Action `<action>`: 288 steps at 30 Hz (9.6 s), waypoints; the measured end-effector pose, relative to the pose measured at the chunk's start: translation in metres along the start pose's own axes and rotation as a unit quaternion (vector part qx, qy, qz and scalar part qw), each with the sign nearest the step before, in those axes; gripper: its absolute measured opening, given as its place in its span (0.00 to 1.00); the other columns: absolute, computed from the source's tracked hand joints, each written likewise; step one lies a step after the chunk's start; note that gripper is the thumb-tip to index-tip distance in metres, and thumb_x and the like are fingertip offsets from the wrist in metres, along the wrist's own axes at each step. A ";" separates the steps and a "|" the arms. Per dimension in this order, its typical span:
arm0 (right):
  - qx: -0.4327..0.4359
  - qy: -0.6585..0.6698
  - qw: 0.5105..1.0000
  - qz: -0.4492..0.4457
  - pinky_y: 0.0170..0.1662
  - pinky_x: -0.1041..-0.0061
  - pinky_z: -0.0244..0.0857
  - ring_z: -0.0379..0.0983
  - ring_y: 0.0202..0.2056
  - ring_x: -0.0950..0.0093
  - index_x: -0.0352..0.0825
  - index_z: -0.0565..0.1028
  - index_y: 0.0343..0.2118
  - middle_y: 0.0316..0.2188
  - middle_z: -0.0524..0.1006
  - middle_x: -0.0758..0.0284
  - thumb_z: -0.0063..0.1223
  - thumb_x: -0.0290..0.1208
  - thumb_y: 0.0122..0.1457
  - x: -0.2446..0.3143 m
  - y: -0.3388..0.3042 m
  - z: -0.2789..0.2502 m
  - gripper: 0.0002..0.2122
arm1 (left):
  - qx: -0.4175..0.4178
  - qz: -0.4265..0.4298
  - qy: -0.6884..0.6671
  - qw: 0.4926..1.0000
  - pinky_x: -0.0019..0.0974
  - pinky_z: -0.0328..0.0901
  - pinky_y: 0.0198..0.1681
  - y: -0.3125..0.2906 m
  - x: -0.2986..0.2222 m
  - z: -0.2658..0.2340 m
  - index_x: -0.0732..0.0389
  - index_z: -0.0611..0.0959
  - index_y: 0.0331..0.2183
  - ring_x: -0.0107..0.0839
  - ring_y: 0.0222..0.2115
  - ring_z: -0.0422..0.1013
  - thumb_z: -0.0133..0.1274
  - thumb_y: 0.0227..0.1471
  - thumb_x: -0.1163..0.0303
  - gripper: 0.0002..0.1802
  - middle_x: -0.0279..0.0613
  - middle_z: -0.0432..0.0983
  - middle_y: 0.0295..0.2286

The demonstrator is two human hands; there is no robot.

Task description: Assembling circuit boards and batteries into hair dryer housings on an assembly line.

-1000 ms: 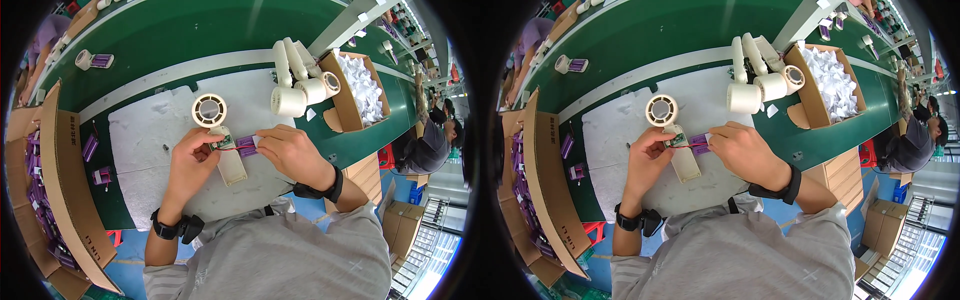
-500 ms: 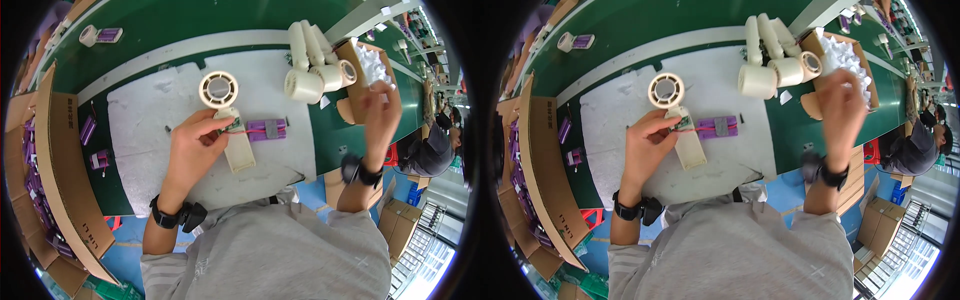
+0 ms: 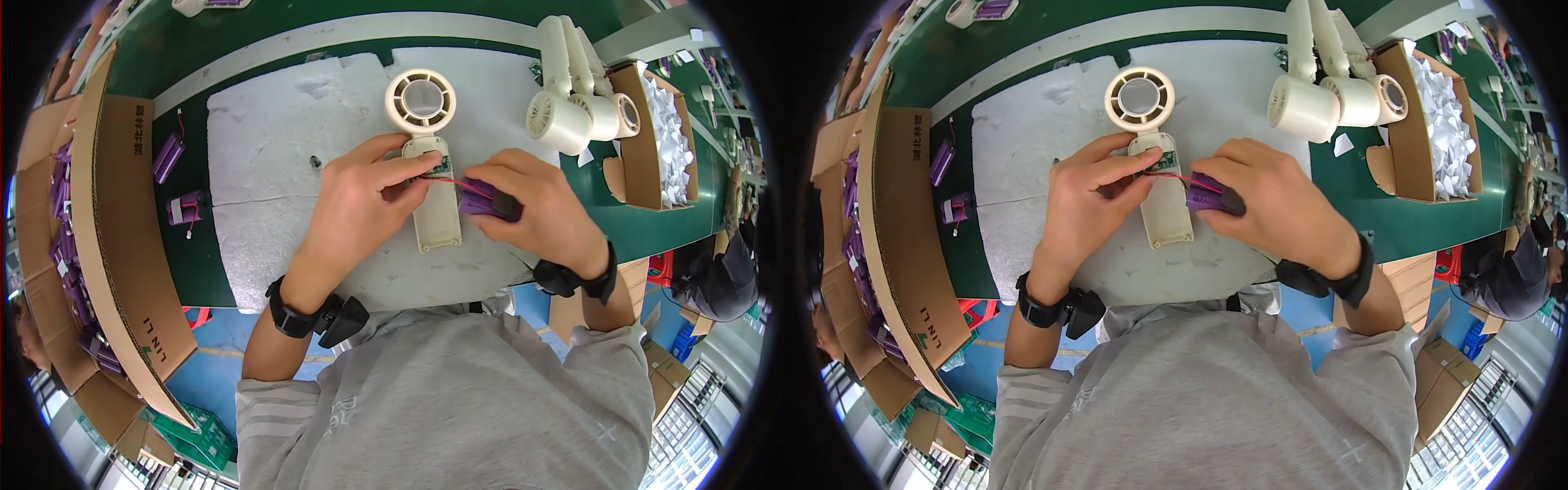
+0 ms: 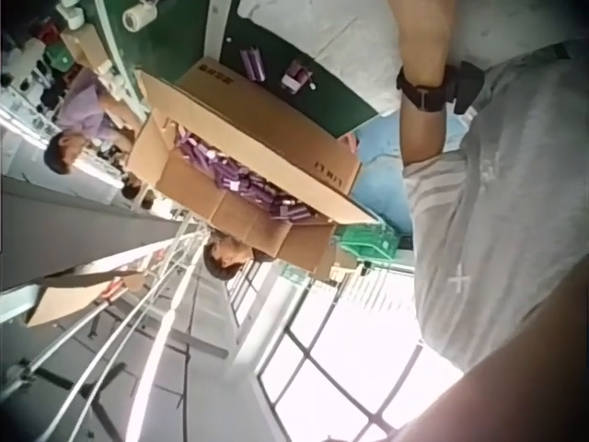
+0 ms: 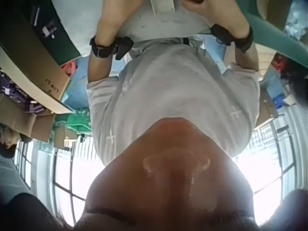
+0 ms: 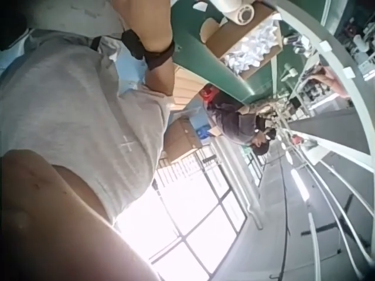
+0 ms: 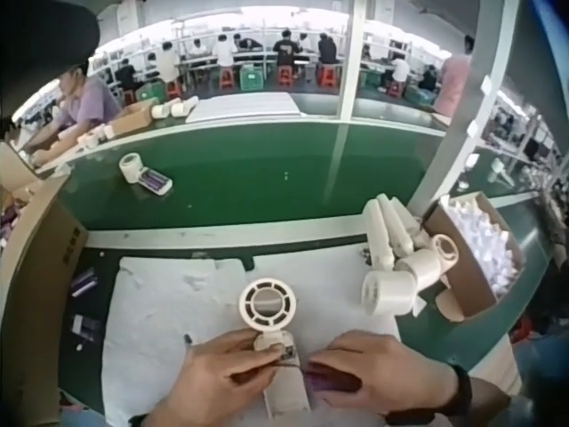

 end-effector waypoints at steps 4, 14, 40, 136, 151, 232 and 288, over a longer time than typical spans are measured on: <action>0.132 0.307 0.931 0.145 0.45 0.70 0.70 0.74 0.43 0.67 0.32 0.67 0.54 0.45 0.72 0.60 0.62 0.19 0.47 0.006 0.001 -0.008 0.29 | -0.002 0.011 0.008 1.000 0.35 0.72 0.29 -0.001 0.004 0.000 0.56 0.87 0.36 0.39 0.27 0.77 0.62 0.39 0.78 0.16 0.49 0.78 0.38; 0.120 0.618 0.754 0.186 0.46 0.69 0.70 0.73 0.44 0.67 0.33 0.60 0.59 0.43 0.71 0.60 0.69 0.21 0.40 0.012 -0.012 -0.001 0.40 | -0.004 0.059 0.067 0.996 0.32 0.73 0.29 0.000 0.002 -0.001 0.55 0.86 0.38 0.37 0.27 0.79 0.66 0.38 0.73 0.18 0.50 0.79 0.39; -0.088 0.070 0.994 -0.008 0.42 0.71 0.73 0.73 0.43 0.64 0.31 0.77 0.42 0.50 0.72 0.58 0.69 0.18 0.32 0.032 -0.005 0.036 0.27 | 0.073 0.067 0.012 0.995 0.35 0.72 0.31 0.001 0.011 -0.012 0.55 0.84 0.42 0.43 0.30 0.77 0.58 0.45 0.80 0.19 0.51 0.78 0.39; -0.158 0.215 0.964 0.016 0.34 0.82 0.65 0.70 0.29 0.83 0.33 0.71 0.51 0.31 0.73 0.71 0.58 0.23 0.54 0.010 0.053 -0.013 0.20 | 0.057 -0.031 -0.291 0.955 0.31 0.72 0.37 0.049 -0.031 -0.012 0.67 0.82 0.37 0.32 0.34 0.76 0.60 0.51 0.69 0.13 0.45 0.79 0.35; -0.162 0.044 0.984 -0.062 0.23 0.79 0.61 0.67 0.20 0.74 0.30 0.77 0.33 0.26 0.73 0.64 0.64 0.20 0.46 -0.005 0.049 0.018 0.10 | 0.163 -0.020 -0.121 0.979 0.33 0.68 0.33 0.043 0.019 -0.019 0.62 0.82 0.30 0.34 0.28 0.73 0.64 0.41 0.76 0.10 0.41 0.77 0.28; -0.110 0.177 0.977 -0.036 0.23 0.83 0.54 0.62 0.21 0.82 0.29 0.79 0.31 0.24 0.72 0.68 0.60 0.19 0.51 -0.013 0.044 0.022 0.04 | 0.207 -0.179 -0.282 0.920 0.23 0.66 0.30 0.038 0.019 -0.028 0.63 0.82 0.40 0.19 0.27 0.72 0.57 0.47 0.83 0.15 0.35 0.78 0.29; -0.263 0.087 0.961 0.029 0.24 0.86 0.62 0.68 0.22 0.85 0.32 0.79 0.37 0.32 0.78 0.68 0.66 0.20 0.45 -0.002 0.046 0.032 0.13 | 0.084 -0.018 -0.152 0.985 0.28 0.72 0.34 0.032 0.023 -0.011 0.65 0.85 0.35 0.28 0.31 0.77 0.57 0.43 0.86 0.14 0.40 0.78 0.31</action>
Point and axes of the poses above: each hand's wrist, its own y-axis towards the middle knuckle, its own z-axis out of the palm, x = y × z, the point moved 1 cm from there along y, towards the middle knuckle
